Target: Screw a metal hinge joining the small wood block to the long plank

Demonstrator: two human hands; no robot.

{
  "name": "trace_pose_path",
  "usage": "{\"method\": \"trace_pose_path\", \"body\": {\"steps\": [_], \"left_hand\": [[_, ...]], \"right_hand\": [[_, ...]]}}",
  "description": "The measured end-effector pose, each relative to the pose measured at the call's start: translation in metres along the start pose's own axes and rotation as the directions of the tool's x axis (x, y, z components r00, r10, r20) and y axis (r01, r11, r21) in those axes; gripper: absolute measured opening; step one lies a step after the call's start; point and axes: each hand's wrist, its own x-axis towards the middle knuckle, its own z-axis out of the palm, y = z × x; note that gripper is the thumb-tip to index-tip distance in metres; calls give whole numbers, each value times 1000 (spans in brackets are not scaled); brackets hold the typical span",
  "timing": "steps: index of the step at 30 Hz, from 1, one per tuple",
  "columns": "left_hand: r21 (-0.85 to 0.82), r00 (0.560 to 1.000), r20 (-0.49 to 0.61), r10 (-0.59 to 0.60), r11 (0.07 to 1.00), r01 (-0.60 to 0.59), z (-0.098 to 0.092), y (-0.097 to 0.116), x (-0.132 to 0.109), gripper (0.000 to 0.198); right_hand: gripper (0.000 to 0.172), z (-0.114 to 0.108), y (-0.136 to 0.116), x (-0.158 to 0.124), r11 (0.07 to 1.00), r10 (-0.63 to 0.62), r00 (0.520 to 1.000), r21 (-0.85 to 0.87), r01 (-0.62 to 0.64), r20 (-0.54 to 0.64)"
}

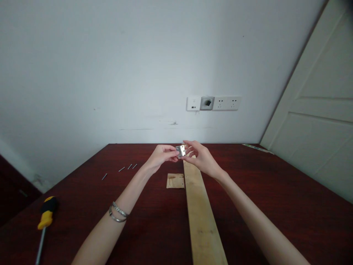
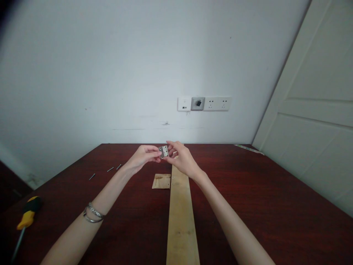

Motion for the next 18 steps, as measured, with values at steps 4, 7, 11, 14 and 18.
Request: {"method": "trace_pose_path", "body": {"steps": [4,7,11,14,18], "left_hand": [[51,1000,-26,-4,999,6,-2,1,0,15],[84,1000,-30,-3,996,5,-2,1,0,14],[112,1000,-17,6,994,-4,-1,2,0,13],[122,1000,1,10,992,-10,-1,1,0,14],[141,1000,4,11,990,-11,-1,-4,2,14]], "right_hand": [[63,4,7,4,896,287,955,331,-295,75],[51,3,5,5,850,376,918,347,-396,126],[19,2,1,4,874,393,909,251,-417,142],[17,2,1,3,853,416,895,271,-446,164],[18,2,4,3,833,441,886,302,-463,141]]}}
